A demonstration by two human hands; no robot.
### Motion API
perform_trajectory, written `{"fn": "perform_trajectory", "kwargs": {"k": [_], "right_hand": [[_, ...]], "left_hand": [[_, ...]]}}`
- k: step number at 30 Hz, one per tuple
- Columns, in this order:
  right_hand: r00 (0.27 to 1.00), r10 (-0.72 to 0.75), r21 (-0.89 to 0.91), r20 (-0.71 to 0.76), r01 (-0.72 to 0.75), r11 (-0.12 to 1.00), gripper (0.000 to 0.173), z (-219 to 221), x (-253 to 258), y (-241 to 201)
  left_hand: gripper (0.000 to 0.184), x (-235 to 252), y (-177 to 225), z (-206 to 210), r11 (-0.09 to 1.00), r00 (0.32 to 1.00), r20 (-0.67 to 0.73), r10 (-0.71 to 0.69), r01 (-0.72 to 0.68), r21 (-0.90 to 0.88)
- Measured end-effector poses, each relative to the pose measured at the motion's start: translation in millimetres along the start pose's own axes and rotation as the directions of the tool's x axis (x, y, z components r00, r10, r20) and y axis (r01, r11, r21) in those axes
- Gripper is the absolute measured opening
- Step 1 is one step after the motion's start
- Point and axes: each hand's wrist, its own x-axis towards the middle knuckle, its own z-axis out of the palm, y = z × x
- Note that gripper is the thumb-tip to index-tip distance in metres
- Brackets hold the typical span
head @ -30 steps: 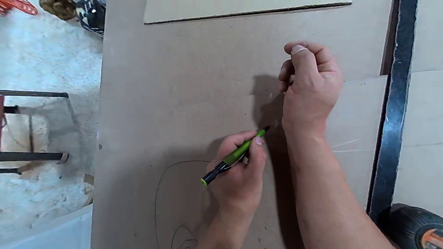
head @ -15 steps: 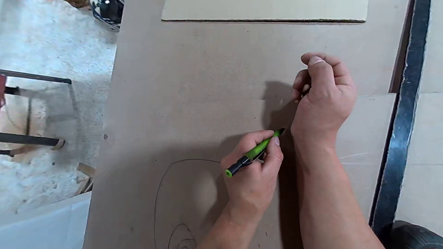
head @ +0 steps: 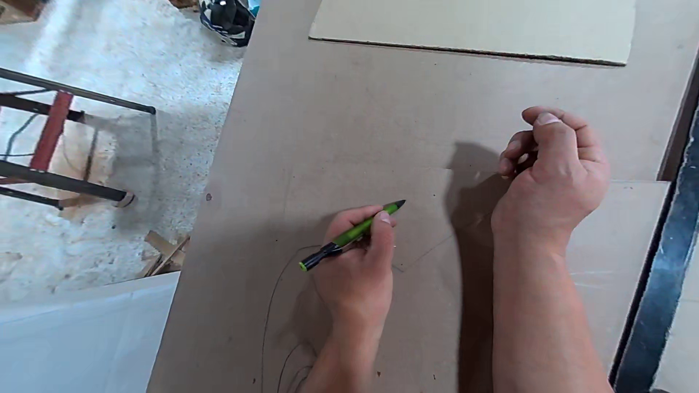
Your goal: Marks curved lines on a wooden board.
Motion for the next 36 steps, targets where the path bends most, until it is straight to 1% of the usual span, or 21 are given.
{"fn": "perform_trajectory", "kwargs": {"k": [3,5,7,10,13,16,20,23,26,28,32,36], "right_hand": [[1.000,-0.003,-0.010,0.001,0.003,1.000,0.021,0,0,0],[1.000,-0.007,-0.009,0.000,0.007,1.000,0.021,0,0,-1],[1.000,-0.006,-0.014,0.002,0.006,1.000,0.021,0,0,-1],[1.000,-0.003,-0.016,-0.005,0.003,1.000,0.021,1,-1,-1],[1.000,-0.003,-0.013,-0.008,0.003,1.000,0.021,1,-1,-1],[1.000,-0.005,-0.010,-0.007,0.005,1.000,0.021,1,-1,-1],[1.000,-0.004,-0.009,-0.004,0.004,1.000,0.021,1,-1,-1],[1.000,-0.006,-0.012,-0.003,0.006,1.000,0.021,1,-1,-1],[1.000,-0.010,-0.018,0.003,0.010,1.000,0.020,0,-1,0],[1.000,-0.012,-0.020,0.000,0.012,1.000,0.020,0,-1,0],[1.000,-0.014,-0.020,-0.002,0.014,1.000,0.020,0,0,0],[1.000,-0.008,-0.011,-0.007,0.008,1.000,0.020,0,-1,0]], "left_hand": [[0.009,-7,2,8,0.998,0.998,0.047,0.049,-0.051,0.039],[0.009,-7,2,9,0.998,0.997,0.055,0.057,-0.059,0.038],[0.008,-3,1,6,0.999,0.998,0.039,0.041,-0.042,0.014],[0.007,5,-2,-5,0.999,1.000,0.004,0.005,-0.005,0.042],[0.009,16,-6,-16,0.999,0.999,-0.033,-0.026,0.027,0.028],[0.012,24,-10,-24,0.999,0.999,-0.042,-0.011,0.009,-0.030],[0.011,22,-8,-22,1.000,0.998,0.055,0.018,-0.017,-0.026],[0.009,23,-6,-22,1.000,0.994,0.107,0.007,-0.006,-0.013],[0.008,26,-5,-24,1.000,0.993,0.116,-0.016,0.017,-0.009],[0.008,29,-6,-26,1.000,0.995,0.098,-0.027,0.027,0.007],[0.014,35,-12,-31,1.000,0.998,0.056,0.011,-0.013,0.022],[0.012,26,-8,-25,0.999,0.989,0.142,0.037,-0.036,-0.009]]}}
